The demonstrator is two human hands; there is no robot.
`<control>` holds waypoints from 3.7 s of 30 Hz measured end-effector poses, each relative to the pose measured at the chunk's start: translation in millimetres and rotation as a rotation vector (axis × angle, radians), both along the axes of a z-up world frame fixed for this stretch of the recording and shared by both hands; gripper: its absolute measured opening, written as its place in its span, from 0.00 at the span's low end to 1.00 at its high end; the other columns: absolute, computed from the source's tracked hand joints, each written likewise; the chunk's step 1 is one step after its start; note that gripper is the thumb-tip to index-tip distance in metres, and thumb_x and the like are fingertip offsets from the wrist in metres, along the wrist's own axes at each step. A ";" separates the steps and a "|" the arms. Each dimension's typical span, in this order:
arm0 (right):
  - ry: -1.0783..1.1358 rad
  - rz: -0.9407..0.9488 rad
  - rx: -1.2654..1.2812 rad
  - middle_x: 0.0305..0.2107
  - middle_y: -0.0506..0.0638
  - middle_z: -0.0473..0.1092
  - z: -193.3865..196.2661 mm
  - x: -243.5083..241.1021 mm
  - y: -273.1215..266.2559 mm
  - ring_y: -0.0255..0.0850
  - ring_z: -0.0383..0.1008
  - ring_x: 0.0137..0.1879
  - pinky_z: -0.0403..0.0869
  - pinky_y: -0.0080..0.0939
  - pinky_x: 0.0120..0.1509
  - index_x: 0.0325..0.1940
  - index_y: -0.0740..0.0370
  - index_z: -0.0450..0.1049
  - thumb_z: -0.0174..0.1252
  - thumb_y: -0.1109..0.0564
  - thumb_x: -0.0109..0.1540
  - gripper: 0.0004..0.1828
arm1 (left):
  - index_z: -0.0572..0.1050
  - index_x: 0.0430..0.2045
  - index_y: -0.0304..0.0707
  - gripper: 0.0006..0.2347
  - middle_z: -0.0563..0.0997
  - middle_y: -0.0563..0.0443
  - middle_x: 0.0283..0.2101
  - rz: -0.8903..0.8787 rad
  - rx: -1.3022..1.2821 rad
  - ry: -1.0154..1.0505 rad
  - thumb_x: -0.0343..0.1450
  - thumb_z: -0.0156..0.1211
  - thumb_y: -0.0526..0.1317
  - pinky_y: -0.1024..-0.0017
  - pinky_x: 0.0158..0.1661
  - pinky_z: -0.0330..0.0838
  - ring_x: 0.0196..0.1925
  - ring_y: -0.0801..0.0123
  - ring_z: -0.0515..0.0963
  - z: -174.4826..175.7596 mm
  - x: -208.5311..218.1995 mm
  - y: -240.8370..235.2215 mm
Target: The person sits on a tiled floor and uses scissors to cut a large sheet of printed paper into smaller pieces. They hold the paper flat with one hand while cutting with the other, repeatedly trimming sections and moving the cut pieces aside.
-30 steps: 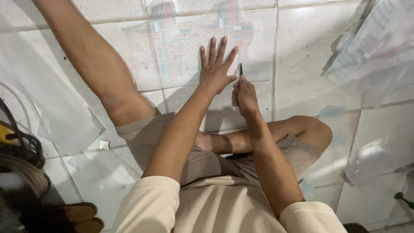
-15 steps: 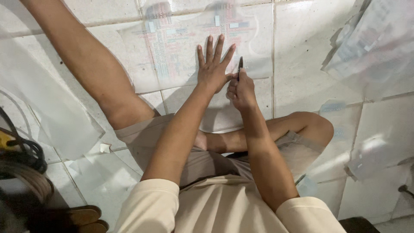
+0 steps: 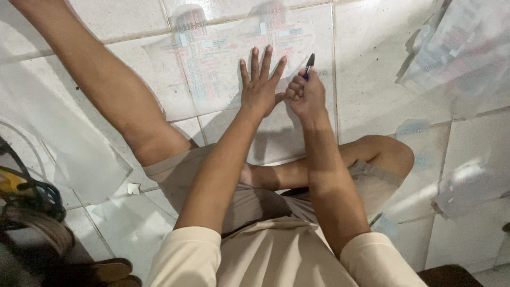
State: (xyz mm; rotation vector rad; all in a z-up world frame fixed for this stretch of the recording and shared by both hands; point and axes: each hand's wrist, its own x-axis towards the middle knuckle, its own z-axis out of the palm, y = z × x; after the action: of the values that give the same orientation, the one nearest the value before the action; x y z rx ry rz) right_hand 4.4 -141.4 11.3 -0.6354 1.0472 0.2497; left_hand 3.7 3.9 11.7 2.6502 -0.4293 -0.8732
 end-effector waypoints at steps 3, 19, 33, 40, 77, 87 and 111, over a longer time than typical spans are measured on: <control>-0.097 0.102 -0.049 0.12 0.38 0.52 26.6 0.8 -37.3 0.29 0.46 0.14 0.45 0.30 0.17 0.29 0.52 0.66 0.46 0.42 0.69 0.19 | 0.37 0.77 0.61 0.40 0.24 0.47 0.77 -0.003 0.009 -0.054 0.75 0.57 0.61 0.34 0.71 0.20 0.77 0.43 0.20 -5.6 -0.1 0.7; -0.329 1.320 -1.397 0.48 0.59 0.63 -26.0 5.7 -123.1 0.66 0.74 0.52 0.75 0.63 0.57 0.53 0.59 0.72 0.62 0.55 0.64 0.14 | 0.45 0.77 0.58 0.38 0.29 0.41 0.79 0.057 -0.079 0.041 0.74 0.58 0.58 0.34 0.69 0.13 0.78 0.40 0.22 10.0 3.3 -3.7; -0.144 0.078 -1.215 0.24 0.40 0.60 114.0 -266.1 -293.9 0.29 0.61 0.30 0.62 0.29 0.34 0.41 0.54 0.68 0.58 0.57 0.70 0.06 | 0.48 0.77 0.43 0.36 0.35 0.31 0.78 0.066 -0.225 -0.184 0.76 0.54 0.56 0.35 0.70 0.21 0.78 0.34 0.30 13.2 -42.9 16.9; 0.245 -0.491 -0.914 0.21 0.45 0.69 60.3 -366.0 -354.0 0.28 0.57 0.18 0.56 0.26 0.19 0.40 0.55 0.67 0.56 0.58 0.69 0.04 | 0.51 0.75 0.39 0.35 0.39 0.30 0.77 0.180 -0.252 -0.234 0.74 0.57 0.51 0.34 0.71 0.29 0.78 0.34 0.36 3.6 -117.8 39.5; -0.248 0.736 -0.497 0.22 0.46 0.59 82.8 -146.8 -44.1 0.33 0.57 0.26 0.60 0.34 0.30 0.59 0.70 0.70 0.42 0.44 0.75 0.26 | 0.51 0.76 0.58 0.35 0.41 0.37 0.79 0.085 -0.058 -0.274 0.73 0.55 0.59 0.35 0.73 0.34 0.79 0.33 0.37 -14.6 -42.5 96.9; -0.014 0.873 -0.432 0.26 0.49 0.64 53.7 -168.3 -20.2 0.35 0.58 0.26 0.58 0.35 0.28 0.56 0.63 0.74 0.41 0.39 0.74 0.27 | 0.47 0.77 0.46 0.30 0.34 0.32 0.78 0.362 0.018 -0.130 0.79 0.47 0.51 0.37 0.73 0.28 0.77 0.31 0.28 -6.0 -54.6 68.8; -0.087 0.601 -0.380 0.23 0.42 0.55 43.2 -152.6 3.8 0.32 0.52 0.22 0.55 0.31 0.23 0.50 0.65 0.68 0.39 0.41 0.73 0.25 | 0.36 0.77 0.52 0.30 0.23 0.38 0.78 0.251 -0.068 0.061 0.81 0.36 0.56 0.36 0.68 0.10 0.76 0.35 0.16 5.2 -59.3 -3.0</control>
State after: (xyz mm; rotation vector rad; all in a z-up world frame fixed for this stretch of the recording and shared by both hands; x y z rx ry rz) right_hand -148.2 -137.6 54.5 -1.2936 0.8025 0.5455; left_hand -55.6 0.9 16.9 2.5364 -0.1055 -0.8411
